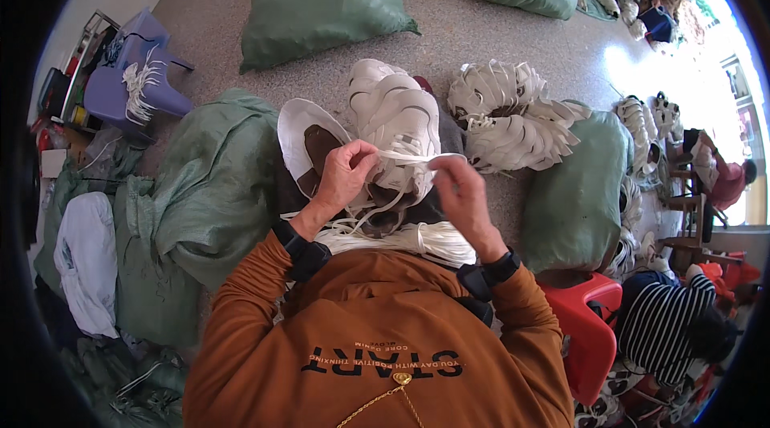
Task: The person sits on the floor and laces a white shoe by hand, threading the laces through the eyelets and tying them. They handle a bundle of laces and adjust the shoe on their lap while working.
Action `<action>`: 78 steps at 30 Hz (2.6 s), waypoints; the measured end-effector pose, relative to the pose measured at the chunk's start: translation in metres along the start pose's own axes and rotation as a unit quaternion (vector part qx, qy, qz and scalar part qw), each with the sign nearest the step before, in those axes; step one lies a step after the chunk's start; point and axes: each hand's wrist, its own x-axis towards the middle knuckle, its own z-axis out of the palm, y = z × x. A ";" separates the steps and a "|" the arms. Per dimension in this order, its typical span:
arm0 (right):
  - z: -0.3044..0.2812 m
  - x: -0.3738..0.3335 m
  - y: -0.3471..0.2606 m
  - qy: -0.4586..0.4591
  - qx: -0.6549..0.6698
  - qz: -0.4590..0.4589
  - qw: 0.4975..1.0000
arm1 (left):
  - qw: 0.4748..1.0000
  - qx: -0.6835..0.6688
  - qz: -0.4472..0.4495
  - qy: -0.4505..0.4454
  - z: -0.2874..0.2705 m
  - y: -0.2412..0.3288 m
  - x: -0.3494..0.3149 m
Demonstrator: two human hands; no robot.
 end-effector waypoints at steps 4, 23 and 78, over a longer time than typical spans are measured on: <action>0.027 0.000 -0.020 -0.127 -0.066 -0.006 0.990 | 0.980 0.149 0.123 0.038 0.006 -0.005 -0.003; 0.073 0.025 -0.004 -0.091 0.022 0.143 0.985 | 0.947 0.217 0.223 0.080 0.014 -0.014 -0.018; -0.061 -0.009 -0.021 -0.064 0.388 0.088 0.915 | 0.871 0.381 0.309 -0.015 0.023 0.025 -0.026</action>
